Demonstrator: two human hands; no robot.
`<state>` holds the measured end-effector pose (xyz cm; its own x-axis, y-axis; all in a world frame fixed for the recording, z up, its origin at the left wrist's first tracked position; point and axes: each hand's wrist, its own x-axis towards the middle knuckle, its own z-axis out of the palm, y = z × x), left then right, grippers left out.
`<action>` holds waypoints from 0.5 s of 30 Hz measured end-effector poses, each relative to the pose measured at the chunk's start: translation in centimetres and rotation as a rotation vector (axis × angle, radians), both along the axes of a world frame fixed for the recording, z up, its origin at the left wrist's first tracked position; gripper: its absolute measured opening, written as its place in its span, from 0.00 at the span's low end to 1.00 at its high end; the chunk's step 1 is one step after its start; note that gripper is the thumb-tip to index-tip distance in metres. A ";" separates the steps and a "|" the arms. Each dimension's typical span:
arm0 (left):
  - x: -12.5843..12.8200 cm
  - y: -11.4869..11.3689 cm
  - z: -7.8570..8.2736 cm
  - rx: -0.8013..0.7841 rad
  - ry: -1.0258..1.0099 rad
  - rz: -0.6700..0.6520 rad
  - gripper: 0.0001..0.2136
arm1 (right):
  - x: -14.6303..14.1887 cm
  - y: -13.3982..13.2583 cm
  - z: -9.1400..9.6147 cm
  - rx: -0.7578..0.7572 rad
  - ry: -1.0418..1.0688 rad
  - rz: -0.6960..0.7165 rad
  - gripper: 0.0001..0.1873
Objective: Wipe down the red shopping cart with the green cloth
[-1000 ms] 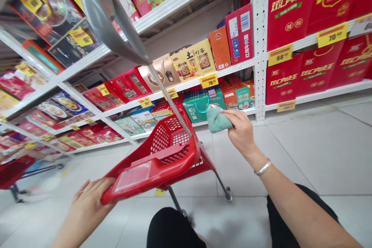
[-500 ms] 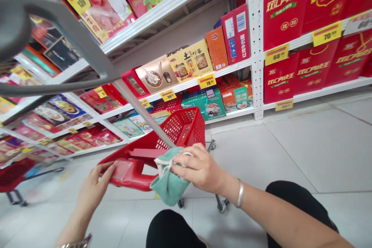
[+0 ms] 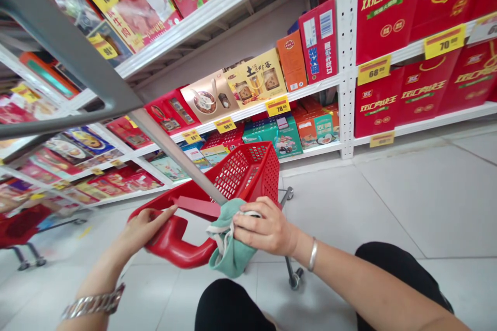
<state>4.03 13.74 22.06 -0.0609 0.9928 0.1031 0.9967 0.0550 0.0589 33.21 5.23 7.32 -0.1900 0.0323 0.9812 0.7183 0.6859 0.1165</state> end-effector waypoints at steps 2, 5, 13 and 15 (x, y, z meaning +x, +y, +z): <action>0.0 0.6 -0.5 0.018 -0.046 0.039 0.35 | 0.2 0.2 -0.4 -0.032 -0.042 0.002 0.08; -1.1 1.2 -1.1 0.075 -0.149 -0.066 0.29 | 0.6 0.9 -1.4 -0.099 -0.057 0.013 0.10; -3.7 1.9 -1.0 0.014 -0.321 -0.159 0.19 | 3.2 4.6 -4.0 -0.383 0.118 -0.153 0.12; -4.2 1.7 -1.2 0.052 -0.351 -0.166 0.19 | 4.1 4.9 -3.9 -0.389 0.181 -0.208 0.13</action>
<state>-0.17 15.44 20.89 0.0602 0.9861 0.1549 0.9106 -0.1178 0.3961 37.32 10.13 3.37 0.0324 0.4228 0.9056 0.8302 0.4932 -0.2599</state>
